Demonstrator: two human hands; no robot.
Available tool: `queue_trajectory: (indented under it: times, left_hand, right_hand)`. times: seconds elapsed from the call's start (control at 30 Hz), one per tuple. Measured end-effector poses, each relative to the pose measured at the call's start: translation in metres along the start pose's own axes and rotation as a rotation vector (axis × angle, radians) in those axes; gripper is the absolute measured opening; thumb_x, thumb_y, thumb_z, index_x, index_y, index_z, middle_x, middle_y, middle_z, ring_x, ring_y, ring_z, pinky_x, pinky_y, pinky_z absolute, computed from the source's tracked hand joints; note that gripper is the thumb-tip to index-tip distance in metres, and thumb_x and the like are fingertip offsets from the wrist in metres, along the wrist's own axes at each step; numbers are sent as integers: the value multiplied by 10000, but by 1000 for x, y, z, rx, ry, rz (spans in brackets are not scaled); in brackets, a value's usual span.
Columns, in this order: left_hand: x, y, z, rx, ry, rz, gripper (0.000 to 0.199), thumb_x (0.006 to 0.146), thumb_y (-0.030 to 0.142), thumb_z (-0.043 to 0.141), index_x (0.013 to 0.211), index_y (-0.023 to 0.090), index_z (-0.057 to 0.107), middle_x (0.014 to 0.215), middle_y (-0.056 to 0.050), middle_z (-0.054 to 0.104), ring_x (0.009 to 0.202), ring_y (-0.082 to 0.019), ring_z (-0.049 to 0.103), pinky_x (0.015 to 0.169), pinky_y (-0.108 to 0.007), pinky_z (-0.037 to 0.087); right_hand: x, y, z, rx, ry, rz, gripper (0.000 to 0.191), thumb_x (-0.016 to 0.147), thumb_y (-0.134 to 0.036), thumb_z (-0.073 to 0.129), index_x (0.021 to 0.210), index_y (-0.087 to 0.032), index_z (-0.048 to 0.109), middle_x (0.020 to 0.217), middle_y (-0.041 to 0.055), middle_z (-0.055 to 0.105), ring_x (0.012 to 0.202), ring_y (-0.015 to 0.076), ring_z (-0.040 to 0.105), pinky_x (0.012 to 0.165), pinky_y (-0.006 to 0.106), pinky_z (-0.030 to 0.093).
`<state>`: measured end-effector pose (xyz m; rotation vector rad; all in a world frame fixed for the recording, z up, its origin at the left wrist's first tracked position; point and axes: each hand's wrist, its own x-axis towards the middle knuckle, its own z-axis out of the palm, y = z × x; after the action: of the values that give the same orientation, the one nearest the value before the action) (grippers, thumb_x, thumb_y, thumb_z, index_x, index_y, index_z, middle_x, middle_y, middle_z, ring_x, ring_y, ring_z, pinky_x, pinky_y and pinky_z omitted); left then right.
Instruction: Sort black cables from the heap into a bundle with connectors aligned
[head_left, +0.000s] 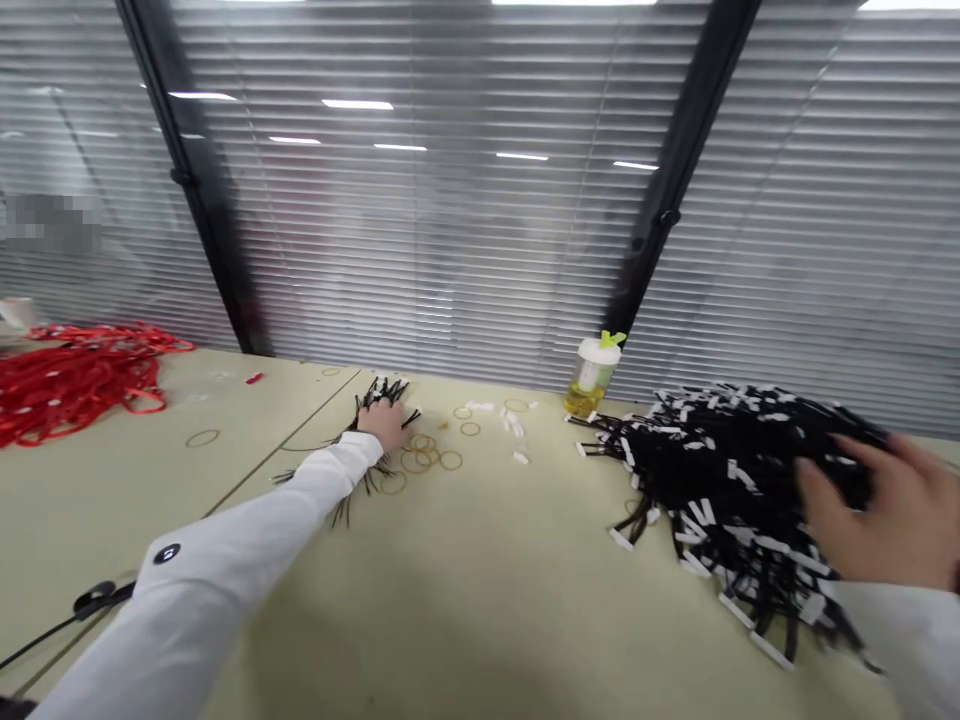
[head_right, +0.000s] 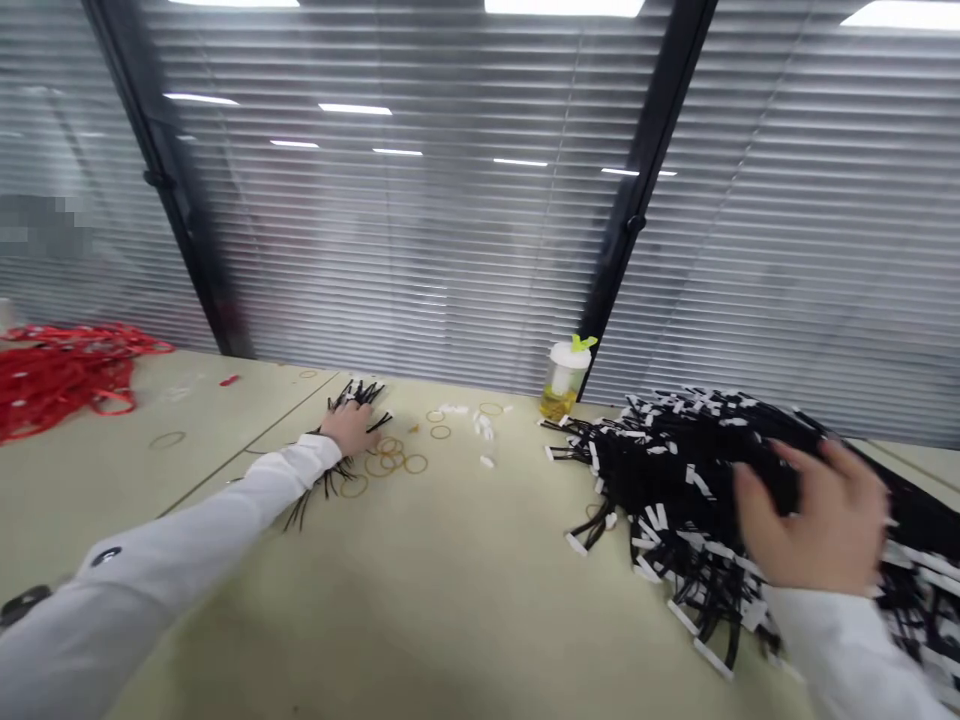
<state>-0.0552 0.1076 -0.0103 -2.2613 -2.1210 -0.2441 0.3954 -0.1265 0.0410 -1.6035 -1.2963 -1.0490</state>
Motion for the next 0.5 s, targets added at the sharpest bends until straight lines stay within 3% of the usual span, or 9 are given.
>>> queue_trajectory:
  times: [0.1,0.23,0.37,0.5]
  left_hand:
    - [11,0,3,-15,-38,-140,424,818,351,491,1195,167,435,1252,-106,437,1105,-256,450,903,-493,374]
    - [20,-17,6,-44,-116,-220,408,819,344,494,1182,164,448,1221,-100,466,1070,-239,482,886,-472,398]
    - [24,-26,7,-70,-158,-198,380,820,322,498,1161,157,465,1184,-94,493,1028,-228,510,852,-447,432]
    - [29,-22,2,-123,-150,-93,333,823,296,501,1120,147,491,1121,-87,531,958,-198,547,797,-405,471]
  right_hand:
    - [-14,-28,35,62,-64,-177,366,739,-318,570,1026,-92,584,1239,210,408,1175,295,393,962,398,351]
    - [-40,-58,50,134,-204,-367,273,727,-286,563,965,-159,603,1294,115,391,1157,267,420,938,396,389]
    - [-63,-66,60,182,-280,-393,266,738,-250,537,974,-139,590,1308,135,364,1155,274,417,904,405,416]
    - [-76,-61,69,227,-333,-357,281,751,-252,515,996,-128,573,1309,152,352,1153,275,416,889,411,427]
